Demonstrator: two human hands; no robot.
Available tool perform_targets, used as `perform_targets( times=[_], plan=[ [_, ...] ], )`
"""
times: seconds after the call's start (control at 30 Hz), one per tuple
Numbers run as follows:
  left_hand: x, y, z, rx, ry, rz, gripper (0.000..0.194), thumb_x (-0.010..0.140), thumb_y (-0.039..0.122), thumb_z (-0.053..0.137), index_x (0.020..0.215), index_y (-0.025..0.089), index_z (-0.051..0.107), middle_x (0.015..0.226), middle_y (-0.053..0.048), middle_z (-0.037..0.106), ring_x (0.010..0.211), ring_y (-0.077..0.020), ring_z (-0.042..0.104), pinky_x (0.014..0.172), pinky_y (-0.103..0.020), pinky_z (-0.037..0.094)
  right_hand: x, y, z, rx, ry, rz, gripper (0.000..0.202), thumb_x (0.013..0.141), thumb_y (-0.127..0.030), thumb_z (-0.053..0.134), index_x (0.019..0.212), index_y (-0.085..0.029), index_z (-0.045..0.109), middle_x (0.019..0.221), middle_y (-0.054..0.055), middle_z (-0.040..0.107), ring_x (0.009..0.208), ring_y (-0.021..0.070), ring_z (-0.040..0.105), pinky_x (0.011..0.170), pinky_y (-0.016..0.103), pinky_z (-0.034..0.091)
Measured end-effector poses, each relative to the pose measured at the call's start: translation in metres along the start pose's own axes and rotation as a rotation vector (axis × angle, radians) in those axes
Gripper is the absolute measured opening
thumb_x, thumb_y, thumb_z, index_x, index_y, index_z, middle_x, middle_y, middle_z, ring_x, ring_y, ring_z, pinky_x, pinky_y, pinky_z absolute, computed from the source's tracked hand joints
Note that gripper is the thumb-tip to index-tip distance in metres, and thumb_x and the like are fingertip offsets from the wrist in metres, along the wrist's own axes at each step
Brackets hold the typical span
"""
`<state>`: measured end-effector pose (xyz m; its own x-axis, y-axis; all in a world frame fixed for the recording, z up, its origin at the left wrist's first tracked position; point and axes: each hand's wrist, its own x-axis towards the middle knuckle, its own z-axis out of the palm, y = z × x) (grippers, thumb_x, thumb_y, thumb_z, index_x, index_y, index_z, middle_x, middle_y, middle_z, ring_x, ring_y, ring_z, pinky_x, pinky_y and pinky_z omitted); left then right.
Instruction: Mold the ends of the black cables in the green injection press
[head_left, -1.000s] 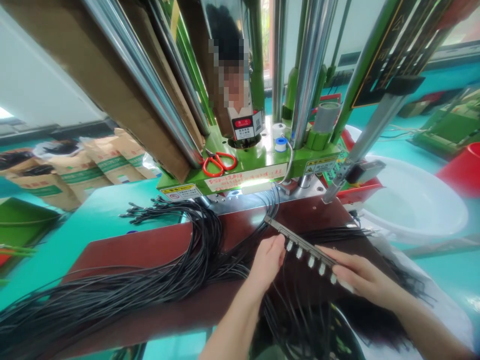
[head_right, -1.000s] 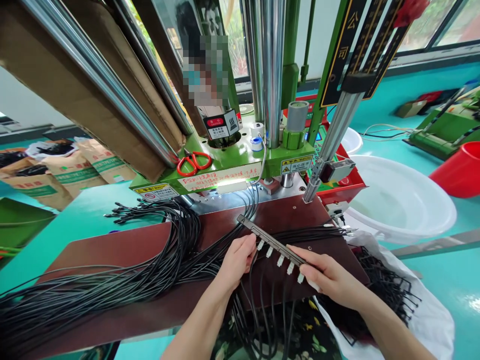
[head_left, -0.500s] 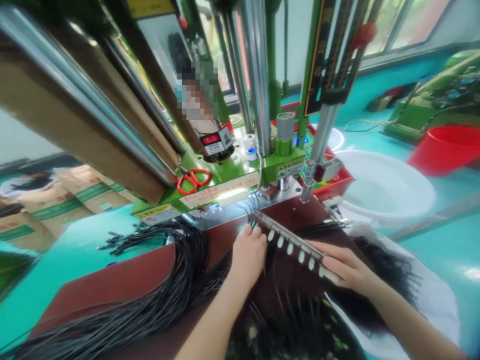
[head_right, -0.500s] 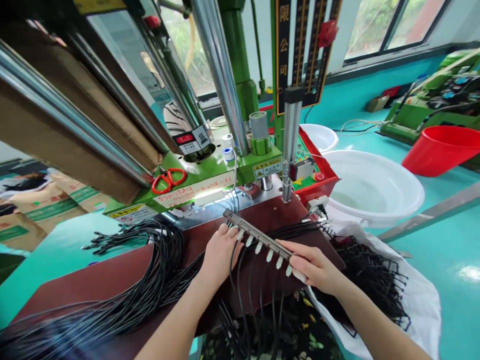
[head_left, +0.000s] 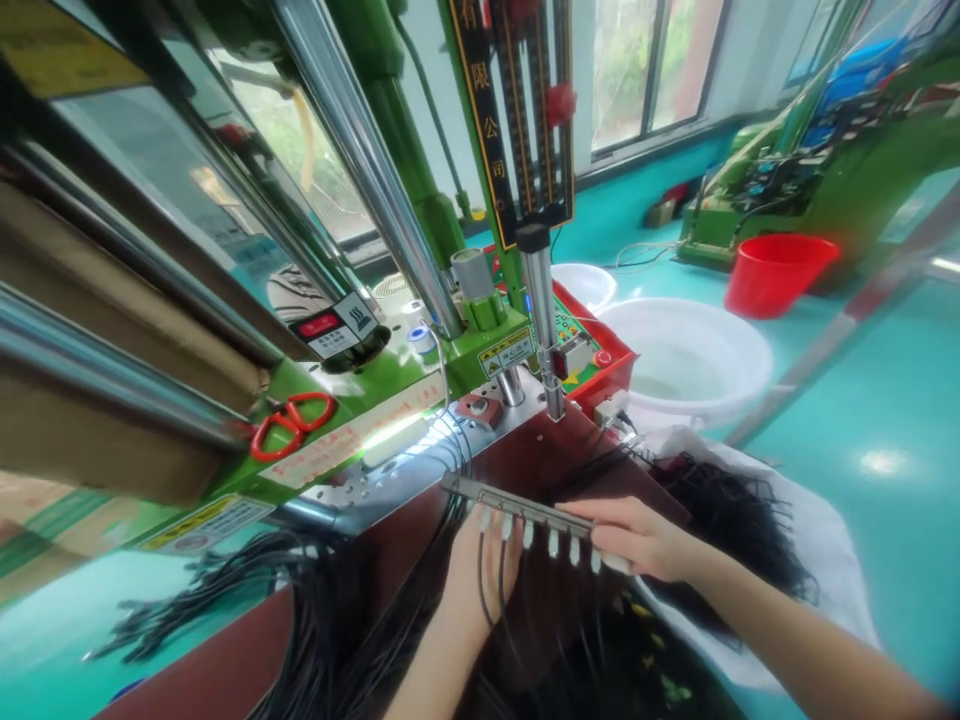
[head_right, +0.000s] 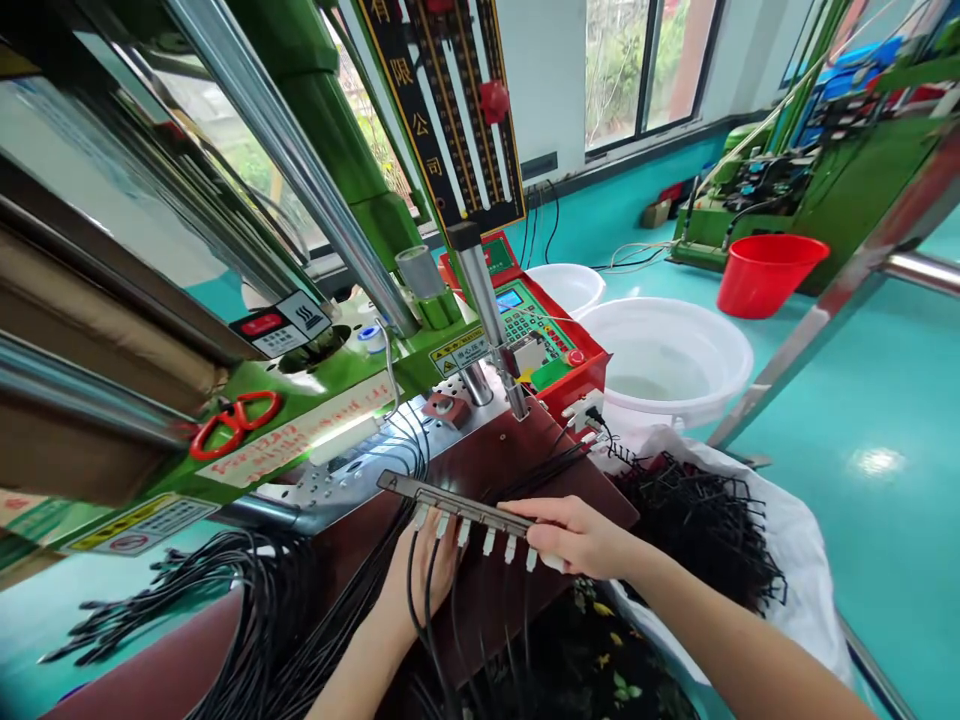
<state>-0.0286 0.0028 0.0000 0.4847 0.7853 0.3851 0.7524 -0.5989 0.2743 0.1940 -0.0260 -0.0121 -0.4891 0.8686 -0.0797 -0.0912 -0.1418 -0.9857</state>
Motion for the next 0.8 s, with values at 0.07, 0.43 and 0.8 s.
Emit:
perform_targets(
  times=[0.07, 0.43, 0.8],
  plan=[
    [0.0, 0.002, 0.008, -0.017, 0.02, 0.012, 0.021, 0.081, 0.017, 0.04, 0.09, 0.02, 0.059, 0.086, -0.009, 0.062, 0.086, -0.0236, 0.058, 0.081, -0.04, 0.045, 0.0, 0.001, -0.001, 0.003, 0.01, 0.006, 0.048, 0.081, -0.041, 0.053, 0.122, -0.016, 0.051, 0.07, 0.004, 0.055, 0.043, 0.0046, 0.034, 0.037, 0.017, 0.026],
    [-0.003, -0.003, 0.027, 0.055, -0.003, -0.003, 0.024, 0.082, 0.017, 0.04, 0.099, 0.017, 0.056, 0.097, -0.011, 0.059, 0.093, -0.025, 0.054, 0.082, -0.042, 0.045, 0.005, -0.003, 0.002, 0.075, 0.097, 0.137, 0.053, 0.078, -0.044, 0.055, 0.122, -0.015, 0.047, 0.053, -0.005, 0.041, 0.037, 0.0033, 0.026, 0.031, 0.016, 0.015],
    [-0.033, -0.037, -0.051, -0.29, 0.059, -0.335, 0.016, 0.08, 0.023, 0.046, 0.092, 0.02, 0.056, 0.092, -0.005, 0.054, 0.089, -0.0199, 0.047, 0.078, -0.036, 0.041, 0.017, -0.028, -0.013, -0.581, 0.127, 0.208, 0.018, 0.081, -0.033, 0.04, 0.092, -0.019, 0.044, 0.064, -0.002, 0.052, 0.04, 0.0072, 0.039, 0.036, 0.019, 0.022]
  ],
)
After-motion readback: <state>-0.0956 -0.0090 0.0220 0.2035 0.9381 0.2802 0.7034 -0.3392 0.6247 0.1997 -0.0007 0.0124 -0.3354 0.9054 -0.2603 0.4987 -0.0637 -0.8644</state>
